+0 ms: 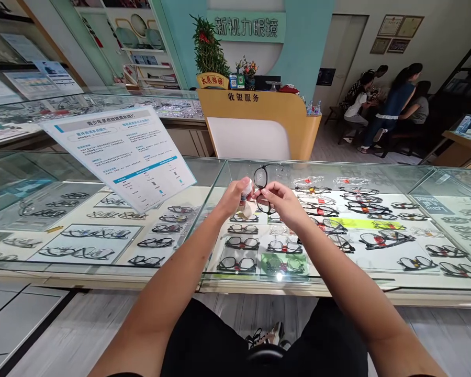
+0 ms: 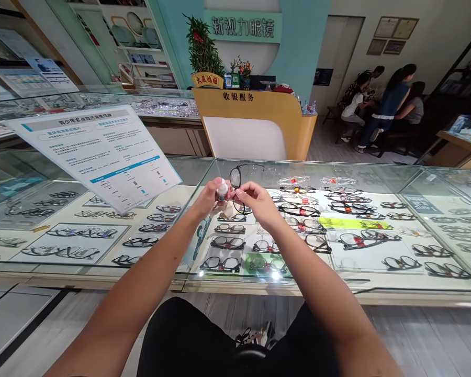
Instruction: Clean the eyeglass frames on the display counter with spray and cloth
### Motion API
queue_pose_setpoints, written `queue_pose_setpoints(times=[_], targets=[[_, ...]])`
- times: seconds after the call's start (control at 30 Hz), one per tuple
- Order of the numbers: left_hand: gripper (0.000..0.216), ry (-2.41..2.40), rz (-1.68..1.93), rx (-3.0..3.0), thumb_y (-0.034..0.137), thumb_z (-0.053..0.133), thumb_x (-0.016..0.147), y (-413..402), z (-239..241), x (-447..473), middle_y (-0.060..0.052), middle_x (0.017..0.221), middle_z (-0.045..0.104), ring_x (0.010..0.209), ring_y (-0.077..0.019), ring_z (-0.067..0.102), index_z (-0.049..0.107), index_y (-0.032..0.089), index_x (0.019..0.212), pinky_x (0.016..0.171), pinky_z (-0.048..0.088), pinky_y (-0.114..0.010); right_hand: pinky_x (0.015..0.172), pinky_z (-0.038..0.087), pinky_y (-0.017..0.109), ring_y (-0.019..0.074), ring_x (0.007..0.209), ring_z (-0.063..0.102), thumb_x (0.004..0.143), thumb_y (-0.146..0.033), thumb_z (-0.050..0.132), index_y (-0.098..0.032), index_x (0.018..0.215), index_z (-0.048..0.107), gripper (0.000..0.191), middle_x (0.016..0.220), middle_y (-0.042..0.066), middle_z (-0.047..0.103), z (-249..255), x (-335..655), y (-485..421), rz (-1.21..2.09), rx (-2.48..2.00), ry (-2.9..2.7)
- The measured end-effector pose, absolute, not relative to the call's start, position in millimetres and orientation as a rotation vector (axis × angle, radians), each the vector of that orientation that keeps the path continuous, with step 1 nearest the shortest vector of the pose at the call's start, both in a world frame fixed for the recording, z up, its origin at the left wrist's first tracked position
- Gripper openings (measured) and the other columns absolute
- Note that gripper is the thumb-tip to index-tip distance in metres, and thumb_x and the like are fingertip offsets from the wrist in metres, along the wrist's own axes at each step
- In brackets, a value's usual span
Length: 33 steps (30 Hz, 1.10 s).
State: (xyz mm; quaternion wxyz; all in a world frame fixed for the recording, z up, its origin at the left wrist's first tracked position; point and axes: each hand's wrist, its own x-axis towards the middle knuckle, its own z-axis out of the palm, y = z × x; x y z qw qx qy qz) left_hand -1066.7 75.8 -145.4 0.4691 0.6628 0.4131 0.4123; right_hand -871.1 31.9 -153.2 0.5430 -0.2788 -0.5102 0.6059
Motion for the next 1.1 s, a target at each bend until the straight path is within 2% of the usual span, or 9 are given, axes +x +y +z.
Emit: queue_pose_setpoints(times=[0.3,0.47,0.63,0.73,0.83,0.97,1.03,1.1], targets=[[0.064,0.946,0.801,2.003,0.080,0.050,0.094,75.4,-149.2,-1065.1,-0.002,0.067,0.048,0.064,-0.0164,0.041,0.050,0.023,0.065,0.060,0.029,-0.032,0.101,0.066,0.037,0.0196,0.095,0.081,0.066,-0.066,0.109,-0.027,0.085,0.070,0.058,0.096,0.001,0.086,-154.9,-864.8,43.1,1.422,-0.633,-0.997],[0.070,0.975,0.779,2.002,0.086,0.050,0.096,77.2,-153.1,-1065.7,-0.001,0.067,0.050,0.063,-0.0158,0.040,0.049,0.022,0.068,0.060,0.028,-0.032,0.101,0.068,0.041,0.0229,0.100,0.083,0.067,-0.066,0.108,-0.027,0.087,0.072,0.057,0.098,0.003,0.087,-155.6,-864.7,43.5,1.431,-0.620,-1.010],[0.077,0.987,0.954,1.841,0.098,0.057,0.087,83.4,-149.8,-1072.2,-0.004,0.076,0.054,0.068,-0.0181,0.049,0.056,0.023,0.071,0.062,0.043,-0.032,0.101,0.068,0.038,0.0227,0.103,0.084,0.068,-0.063,0.109,-0.026,0.088,0.072,0.056,0.102,0.004,0.088,-154.6,-861.5,42.8,1.427,-0.621,-0.998],[0.076,1.067,1.153,1.725,0.098,0.054,0.090,96.5,-151.9,-1082.9,-0.006,0.080,0.056,0.074,-0.0211,0.052,0.057,0.023,0.072,0.068,0.050,-0.036,0.102,0.067,0.035,0.0214,0.105,0.085,0.071,-0.061,0.109,-0.026,0.089,0.072,0.054,0.103,0.003,0.087,-154.8,-859.0,42.8,1.431,-0.608,-0.996],[0.063,1.284,1.332,1.645,0.083,0.054,0.100,115.7,-161.1,-1096.5,-0.007,0.084,0.061,0.079,-0.0230,0.055,0.057,0.024,0.076,0.080,0.052,-0.039,0.103,0.066,0.034,0.0219,0.109,0.085,0.075,-0.059,0.107,-0.026,0.090,0.071,0.051,0.105,0.004,0.087,-155.0,-857.3,42.7,1.428,-0.608,-1.009],[0.017,1.775,1.404,1.384,0.038,0.069,0.100,139.8,-178.8,-1113.6,-0.006,0.098,0.067,0.097,-0.0274,0.063,0.057,0.026,0.094,0.098,0.052,-0.043,0.103,0.067,0.036,0.0238,0.110,0.085,0.071,-0.061,0.109,-0.026,0.090,0.072,0.054,0.103,0.004,0.087,-153.7,-857.7,41.7,1.421,-0.624,-1.008],[0.014,1.881,1.380,1.345,0.027,0.068,0.097,147.5,-186.2,-1120.6,-0.007,0.103,0.068,0.105,-0.0299,0.065,0.055,0.027,0.100,0.103,0.053,-0.045,0.103,0.067,0.038,0.0247,0.109,0.085,0.069,-0.062,0.109,-0.026,0.089,0.071,0.056,0.101,0.004,0.087,-153.3,-858.4,41.1,1.417,-0.630,-1.010],[0.016,1.895,1.361,1.382,0.024,0.068,0.097,151.7,-191.5,-1126.2,-0.008,0.105,0.068,0.110,-0.0315,0.066,0.053,0.027,0.098,0.105,0.054,-0.046,0.104,0.067,0.039,0.0254,0.109,0.085,0.069,-0.063,0.109,-0.027,0.088,0.071,0.056,0.102,0.004,0.087,-153.9,-858.5,41.0,1.413,-0.627,-1.018]])
